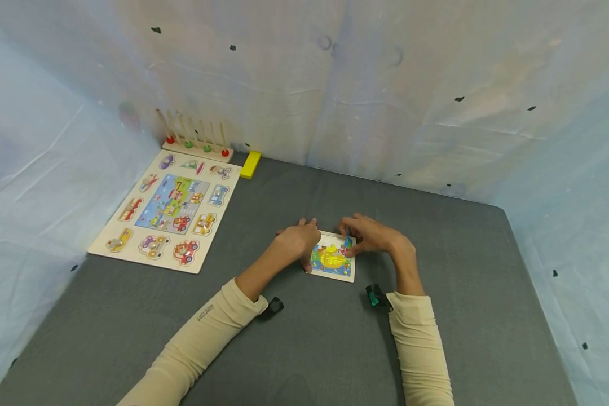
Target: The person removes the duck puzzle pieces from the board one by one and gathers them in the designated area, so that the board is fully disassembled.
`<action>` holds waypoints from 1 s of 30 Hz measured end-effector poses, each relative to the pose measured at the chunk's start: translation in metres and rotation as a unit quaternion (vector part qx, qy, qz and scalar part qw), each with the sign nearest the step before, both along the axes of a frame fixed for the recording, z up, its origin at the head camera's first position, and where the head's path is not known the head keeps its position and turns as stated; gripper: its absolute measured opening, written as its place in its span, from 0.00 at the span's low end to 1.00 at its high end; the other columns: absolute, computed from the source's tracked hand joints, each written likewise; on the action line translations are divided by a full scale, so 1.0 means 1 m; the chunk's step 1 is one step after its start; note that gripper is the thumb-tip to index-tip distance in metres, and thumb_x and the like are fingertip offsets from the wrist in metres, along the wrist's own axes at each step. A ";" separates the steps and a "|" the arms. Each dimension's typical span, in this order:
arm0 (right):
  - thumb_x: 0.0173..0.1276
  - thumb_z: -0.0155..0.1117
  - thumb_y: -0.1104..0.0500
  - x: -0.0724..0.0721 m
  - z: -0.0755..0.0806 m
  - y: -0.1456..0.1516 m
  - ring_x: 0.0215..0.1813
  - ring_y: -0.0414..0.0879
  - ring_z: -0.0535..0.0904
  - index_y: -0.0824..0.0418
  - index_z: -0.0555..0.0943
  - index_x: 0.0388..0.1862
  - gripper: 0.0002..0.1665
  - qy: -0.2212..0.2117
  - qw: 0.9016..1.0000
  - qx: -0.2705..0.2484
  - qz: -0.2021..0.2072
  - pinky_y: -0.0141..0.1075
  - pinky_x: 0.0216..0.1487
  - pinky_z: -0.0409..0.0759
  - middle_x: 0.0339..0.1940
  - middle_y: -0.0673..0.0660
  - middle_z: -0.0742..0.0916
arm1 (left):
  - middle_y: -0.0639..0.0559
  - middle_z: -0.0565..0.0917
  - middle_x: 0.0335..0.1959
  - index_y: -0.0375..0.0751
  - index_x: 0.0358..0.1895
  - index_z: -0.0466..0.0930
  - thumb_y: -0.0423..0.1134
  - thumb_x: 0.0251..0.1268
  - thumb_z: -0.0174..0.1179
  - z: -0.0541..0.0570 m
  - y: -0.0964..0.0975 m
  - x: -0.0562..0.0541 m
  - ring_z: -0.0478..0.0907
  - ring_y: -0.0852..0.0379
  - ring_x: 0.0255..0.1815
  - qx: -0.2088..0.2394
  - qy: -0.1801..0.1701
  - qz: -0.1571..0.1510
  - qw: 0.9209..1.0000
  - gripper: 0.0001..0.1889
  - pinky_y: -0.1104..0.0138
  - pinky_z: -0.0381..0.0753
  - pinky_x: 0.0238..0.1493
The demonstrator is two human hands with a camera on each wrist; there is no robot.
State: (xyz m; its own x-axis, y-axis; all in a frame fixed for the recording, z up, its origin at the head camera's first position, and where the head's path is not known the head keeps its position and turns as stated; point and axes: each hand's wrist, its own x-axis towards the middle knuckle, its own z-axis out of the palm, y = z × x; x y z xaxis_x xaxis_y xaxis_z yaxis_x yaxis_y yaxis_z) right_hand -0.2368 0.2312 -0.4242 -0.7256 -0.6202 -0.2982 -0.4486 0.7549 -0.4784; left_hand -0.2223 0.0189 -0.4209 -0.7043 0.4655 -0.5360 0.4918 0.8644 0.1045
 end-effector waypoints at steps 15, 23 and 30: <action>0.65 0.80 0.55 -0.002 -0.002 -0.003 0.36 0.48 0.74 0.60 0.75 0.43 0.21 -0.015 0.999 -0.037 -0.012 0.38 0.40 0.74 0.36 0.60 0.81 | 0.39 0.52 0.87 0.40 0.79 0.68 0.56 0.48 0.83 -0.001 0.000 -0.001 0.51 0.33 0.87 -0.008 0.010 -0.001 1.000 0.54 0.30 0.80 0.58; 0.65 0.79 0.56 -0.001 -0.001 0.000 0.40 0.49 0.79 0.59 0.78 0.47 0.20 -0.009 0.999 -0.036 -0.012 0.39 0.43 0.78 0.39 0.57 0.84 | 0.39 0.51 0.87 0.39 0.79 0.66 0.56 0.50 0.82 -0.003 0.000 0.001 0.50 0.33 0.87 -0.003 0.008 0.000 1.000 0.54 0.29 0.80 0.59; 0.67 0.76 0.59 0.003 0.013 0.019 0.45 0.53 0.79 0.64 0.79 0.52 0.20 0.023 0.997 -0.059 -0.050 0.45 0.48 0.79 0.44 0.60 0.85 | 0.40 0.51 0.88 0.40 0.80 0.66 0.55 0.50 0.82 -0.002 -0.001 0.001 0.50 0.34 0.87 0.001 0.005 0.004 1.000 0.54 0.28 0.78 0.60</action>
